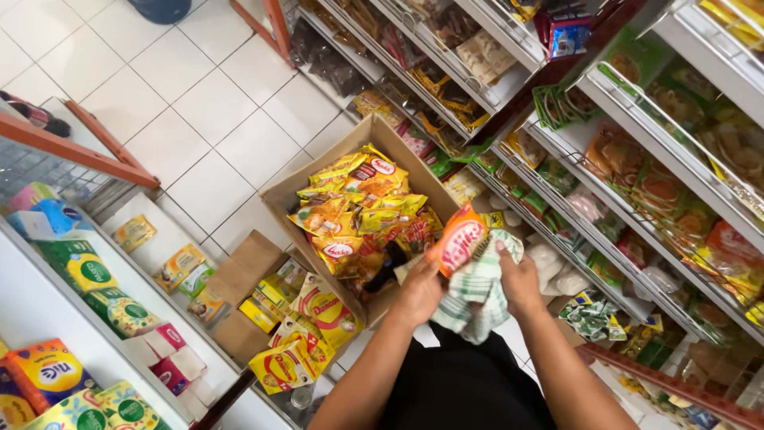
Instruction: The person wipes orange and yellow packets of seasoning with a cloth and places them onto a store shelf.
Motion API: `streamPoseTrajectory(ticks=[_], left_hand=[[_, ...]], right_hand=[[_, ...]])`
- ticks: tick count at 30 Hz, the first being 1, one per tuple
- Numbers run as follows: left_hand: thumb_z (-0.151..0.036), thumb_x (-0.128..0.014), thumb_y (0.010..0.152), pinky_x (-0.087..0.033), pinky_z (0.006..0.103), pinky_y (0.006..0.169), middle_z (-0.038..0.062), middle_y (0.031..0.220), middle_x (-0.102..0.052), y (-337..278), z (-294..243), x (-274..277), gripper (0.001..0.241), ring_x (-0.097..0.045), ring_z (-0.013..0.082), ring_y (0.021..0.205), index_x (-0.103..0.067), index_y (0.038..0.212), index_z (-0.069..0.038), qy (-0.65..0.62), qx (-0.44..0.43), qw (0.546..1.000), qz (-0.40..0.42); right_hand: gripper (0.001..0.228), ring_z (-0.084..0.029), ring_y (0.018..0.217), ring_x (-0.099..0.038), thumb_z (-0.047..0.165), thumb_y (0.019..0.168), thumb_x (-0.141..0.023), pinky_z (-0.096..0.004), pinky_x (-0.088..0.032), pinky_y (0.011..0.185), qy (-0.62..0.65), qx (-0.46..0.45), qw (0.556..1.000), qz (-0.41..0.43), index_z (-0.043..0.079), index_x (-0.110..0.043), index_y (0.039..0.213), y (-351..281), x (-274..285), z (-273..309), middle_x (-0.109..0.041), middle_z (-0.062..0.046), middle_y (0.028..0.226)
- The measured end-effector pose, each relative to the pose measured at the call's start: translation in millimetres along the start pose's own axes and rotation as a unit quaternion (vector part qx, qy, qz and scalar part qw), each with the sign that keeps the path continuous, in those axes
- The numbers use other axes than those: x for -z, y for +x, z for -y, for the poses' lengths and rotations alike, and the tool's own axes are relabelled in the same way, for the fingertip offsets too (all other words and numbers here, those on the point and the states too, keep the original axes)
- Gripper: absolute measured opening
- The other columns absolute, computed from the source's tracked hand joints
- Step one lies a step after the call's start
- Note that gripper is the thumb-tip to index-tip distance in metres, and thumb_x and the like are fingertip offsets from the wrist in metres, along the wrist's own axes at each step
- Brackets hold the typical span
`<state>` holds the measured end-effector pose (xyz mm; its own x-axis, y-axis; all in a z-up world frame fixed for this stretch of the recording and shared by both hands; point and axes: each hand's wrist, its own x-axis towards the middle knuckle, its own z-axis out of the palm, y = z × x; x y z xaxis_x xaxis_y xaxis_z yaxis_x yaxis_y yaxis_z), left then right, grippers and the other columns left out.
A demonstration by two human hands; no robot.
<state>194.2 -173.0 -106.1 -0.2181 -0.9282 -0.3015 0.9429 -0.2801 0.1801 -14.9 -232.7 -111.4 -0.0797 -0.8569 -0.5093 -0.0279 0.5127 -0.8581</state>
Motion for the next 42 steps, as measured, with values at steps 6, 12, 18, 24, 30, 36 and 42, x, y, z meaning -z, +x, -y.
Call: streamPoseTrajectory(ticks=[6, 12, 18, 24, 30, 36, 42], left_hand=[[-0.019, -0.074, 0.090, -0.053, 0.0459, 0.103, 0.008, 0.126, -0.069, 23.7, 16.0, 27.7, 0.047, -0.067, 0.0254, 0.116, -0.058, 0.132, -0.007, -0.015, -0.028, 0.995, -0.092], [-0.012, -0.068, 0.096, -0.055, 0.0380, 0.097, 0.009, 0.119, -0.071, 38.1, 34.5, 38.1, 0.032, -0.068, 0.0208, 0.107, -0.063, 0.126, -0.001, 0.108, -0.005, 0.991, -0.079], [-0.012, -0.064, 0.099, -0.049, 0.0315, 0.079, 0.004, 0.105, -0.069, 41.6, 77.7, 6.7, 0.025, -0.062, 0.0126, 0.090, -0.068, 0.121, -0.001, 0.328, 0.049, 0.943, 0.012], [-0.016, -0.068, 0.101, -0.053, 0.0287, 0.079, 0.006, 0.106, -0.072, 5.5, 135.8, -70.8, 0.023, -0.066, 0.0104, 0.091, -0.070, 0.117, 0.001, 0.301, 0.189, 0.929, 0.106], [-0.019, -0.063, 0.101, -0.057, 0.0297, 0.084, 0.008, 0.109, -0.073, -37.9, 215.8, -122.3, 0.028, -0.069, 0.0130, 0.095, -0.067, 0.120, 0.001, 0.305, 0.197, 0.926, 0.102], [-0.026, -0.059, 0.106, -0.054, 0.0311, 0.088, 0.007, 0.109, -0.069, -65.3, 311.5, -113.9, 0.034, -0.065, 0.0141, 0.098, -0.062, 0.125, 0.002, 0.328, 0.148, 0.930, 0.071], [-0.042, -0.051, 0.117, -0.055, 0.0374, 0.090, 0.010, 0.107, -0.062, -90.7, 405.1, -64.3, 0.043, -0.062, 0.0217, 0.098, -0.052, 0.126, 0.000, 0.250, 0.238, 0.928, 0.142]], right_hand=[[0.038, -0.016, 0.093, -0.066, 0.035, 0.102, -0.060, -0.032, -0.052, 0.084, -0.217, 0.113, 0.968, 0.060, 0.001, -0.069, 0.116, -22.4, 7.0, -30.8, -0.075, -0.006, 0.101], [0.044, -0.016, 0.081, -0.058, 0.040, 0.111, -0.054, -0.033, -0.049, 0.073, -0.215, 0.103, 0.957, -0.165, 0.000, -0.072, 0.101, -25.5, 84.9, -64.1, -0.069, -0.006, 0.086], [0.034, -0.016, 0.088, -0.057, 0.030, 0.110, -0.052, -0.033, -0.050, 0.078, -0.214, 0.228, 0.941, -0.131, 0.000, -0.056, 0.123, -55.8, 121.2, -41.3, -0.062, -0.007, 0.097], [0.047, -0.019, 0.116, -0.062, 0.026, 0.105, -0.052, -0.035, -0.051, 0.098, 0.106, 0.114, 0.985, -0.078, -0.001, -0.049, 0.144, -86.0, 158.1, -52.3, -0.063, -0.012, 0.133], [0.033, -0.022, 0.087, -0.066, 0.021, 0.100, -0.061, -0.040, -0.052, 0.074, 0.118, -0.024, 0.987, -0.108, 0.000, -0.065, 0.125, -213.5, 221.5, -59.9, -0.072, -0.011, 0.104], [0.027, -0.014, 0.079, -0.068, 0.022, 0.100, -0.062, -0.032, -0.055, 0.070, 0.005, 0.101, 0.957, -0.274, -0.001, -0.075, 0.106, -301.3, 257.1, -79.6, -0.077, -0.005, 0.090], [0.035, -0.020, 0.089, -0.067, 0.025, 0.100, -0.061, -0.034, -0.057, 0.082, -0.039, 0.119, 0.960, -0.249, -0.001, -0.070, 0.120, -367.2, 271.6, -90.5, -0.076, -0.015, 0.099]])
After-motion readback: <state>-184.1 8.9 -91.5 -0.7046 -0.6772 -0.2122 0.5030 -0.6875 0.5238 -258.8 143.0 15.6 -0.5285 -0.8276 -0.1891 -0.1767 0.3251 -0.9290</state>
